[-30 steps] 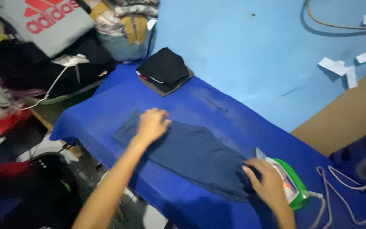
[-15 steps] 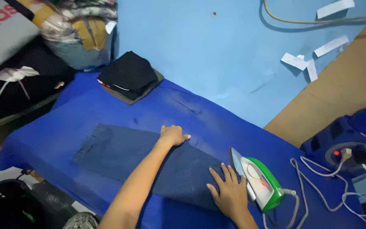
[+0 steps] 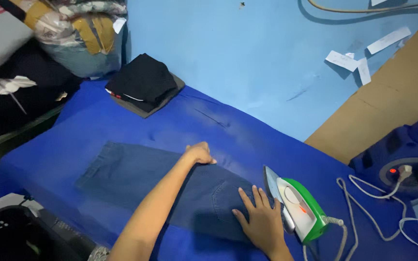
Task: The person irons a black pair of pants on a blue ironing board, then switches to a pair of blue jeans. They smooth the fabric with their hands and use a green and white iron to press both garments, folding the pants before finishing.
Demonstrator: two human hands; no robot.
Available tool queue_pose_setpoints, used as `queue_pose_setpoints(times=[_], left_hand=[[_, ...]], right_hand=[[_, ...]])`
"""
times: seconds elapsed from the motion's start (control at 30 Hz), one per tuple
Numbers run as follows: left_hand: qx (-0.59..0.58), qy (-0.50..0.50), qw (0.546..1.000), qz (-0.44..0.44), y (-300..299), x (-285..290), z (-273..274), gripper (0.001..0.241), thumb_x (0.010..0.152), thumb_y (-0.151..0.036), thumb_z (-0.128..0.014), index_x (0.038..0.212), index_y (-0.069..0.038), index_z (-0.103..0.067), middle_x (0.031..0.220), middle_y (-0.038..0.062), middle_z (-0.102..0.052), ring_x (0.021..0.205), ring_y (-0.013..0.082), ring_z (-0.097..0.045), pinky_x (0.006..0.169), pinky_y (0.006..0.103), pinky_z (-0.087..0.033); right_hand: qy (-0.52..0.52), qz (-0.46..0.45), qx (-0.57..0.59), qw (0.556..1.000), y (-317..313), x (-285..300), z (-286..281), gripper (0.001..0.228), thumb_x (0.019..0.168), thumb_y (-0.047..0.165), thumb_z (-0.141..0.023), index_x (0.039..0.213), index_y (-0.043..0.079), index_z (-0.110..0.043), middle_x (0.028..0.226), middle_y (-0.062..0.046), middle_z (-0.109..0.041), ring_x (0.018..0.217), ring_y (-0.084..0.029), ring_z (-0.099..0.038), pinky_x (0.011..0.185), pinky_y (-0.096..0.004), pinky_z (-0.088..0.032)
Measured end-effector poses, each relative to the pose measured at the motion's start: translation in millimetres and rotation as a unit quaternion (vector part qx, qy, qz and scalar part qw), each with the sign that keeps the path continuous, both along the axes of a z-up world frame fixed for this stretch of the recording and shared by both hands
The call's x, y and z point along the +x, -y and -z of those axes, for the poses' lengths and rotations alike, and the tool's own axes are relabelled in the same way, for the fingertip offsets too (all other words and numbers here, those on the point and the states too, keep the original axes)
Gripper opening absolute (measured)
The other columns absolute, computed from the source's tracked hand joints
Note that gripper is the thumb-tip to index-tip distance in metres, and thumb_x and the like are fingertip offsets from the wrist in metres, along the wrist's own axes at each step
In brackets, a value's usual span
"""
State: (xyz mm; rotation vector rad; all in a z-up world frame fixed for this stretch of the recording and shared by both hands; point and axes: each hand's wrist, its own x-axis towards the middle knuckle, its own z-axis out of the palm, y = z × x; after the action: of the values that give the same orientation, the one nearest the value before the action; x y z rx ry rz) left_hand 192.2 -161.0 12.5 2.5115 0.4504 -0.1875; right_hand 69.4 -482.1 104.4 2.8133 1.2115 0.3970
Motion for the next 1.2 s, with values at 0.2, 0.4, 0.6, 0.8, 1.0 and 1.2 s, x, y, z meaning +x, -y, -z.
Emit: queue_pose_setpoints(times=[0.2, 0.4, 0.6, 0.8, 1.0, 1.2], left_hand=[[0.015, 0.055, 0.996, -0.075, -4.6, -17.4, -21.6, 0.046, 0.083, -0.033, -0.071, 0.126, -0.015, -0.070, 0.129, 0.011, -0.073, 0.128, 0.0312, -0.064, 0.117, 0.0606, -0.026], [0.079, 0.070, 0.994, -0.023, 16.9, -29.8, -44.5, 0.063, 0.101, -0.056, -0.052, 0.141, -0.007, -0.050, 0.129, 0.022, -0.064, 0.125, 0.0403, -0.057, 0.114, 0.0634, -0.014], [0.072, 0.068, 0.995, 0.005, 23.1, -20.7, -27.6, 0.040, 0.087, -0.031, -0.070, 0.123, -0.015, -0.065, 0.117, 0.013, -0.073, 0.121, 0.0339, -0.065, 0.114, 0.0612, -0.021], [0.028, 0.320, 0.947, -0.016, 26.5, -50.4, -14.4, 0.015, 0.089, -0.021, -0.070, 0.103, -0.018, -0.066, 0.088, 0.002, -0.073, 0.101, 0.0259, -0.066, 0.101, 0.0574, -0.032], [0.126, 0.420, 0.897, 0.057, 19.8, -75.4, -25.5, 0.020, 0.097, -0.033, -0.065, 0.103, -0.014, -0.066, 0.101, 0.007, -0.066, 0.107, 0.0266, -0.058, 0.102, 0.0573, -0.032], [0.213, 0.481, 0.850, -0.033, -29.0, -157.5, -60.6, 0.026, 0.095, -0.032, -0.064, 0.111, -0.012, -0.069, 0.116, 0.011, -0.066, 0.118, 0.0289, -0.059, 0.099, 0.0545, -0.036]], right_hand=[[0.015, -0.011, 0.015, 1.000, 0.6, 0.4, 0.0, 0.070, 0.089, 0.059, -0.054, 0.150, 0.024, -0.049, 0.150, -0.022, -0.050, 0.135, -0.035, -0.046, 0.105, -0.055, -0.032], [0.016, 0.000, 0.007, 1.000, -0.8, 7.9, 3.0, 0.071, 0.088, 0.060, -0.053, 0.151, 0.026, -0.048, 0.151, -0.019, -0.049, 0.137, -0.032, -0.045, 0.106, -0.057, -0.032], [0.000, 0.012, -0.010, 1.000, -0.9, 4.5, 7.4, 0.072, 0.088, 0.060, -0.053, 0.152, 0.028, -0.046, 0.153, -0.019, -0.046, 0.139, -0.033, -0.043, 0.106, -0.060, -0.031], [0.006, 0.011, -0.016, 1.000, 0.5, 7.4, 3.0, 0.072, 0.088, 0.060, -0.054, 0.152, 0.027, -0.047, 0.153, -0.018, -0.046, 0.140, -0.032, -0.043, 0.107, -0.059, -0.032], [-0.019, 0.026, -0.027, 0.999, 1.5, 4.7, 12.5, 0.088, 0.075, 0.071, -0.061, 0.150, 0.027, -0.048, 0.155, -0.017, -0.046, 0.138, -0.032, -0.044, 0.105, -0.058, -0.032], [0.021, -0.020, 0.080, 0.996, 22.5, 57.3, -7.5, 0.069, 0.081, 0.073, -0.058, 0.126, 0.022, -0.069, 0.146, -0.015, -0.057, 0.132, -0.036, -0.054, 0.108, -0.052, -0.045]])
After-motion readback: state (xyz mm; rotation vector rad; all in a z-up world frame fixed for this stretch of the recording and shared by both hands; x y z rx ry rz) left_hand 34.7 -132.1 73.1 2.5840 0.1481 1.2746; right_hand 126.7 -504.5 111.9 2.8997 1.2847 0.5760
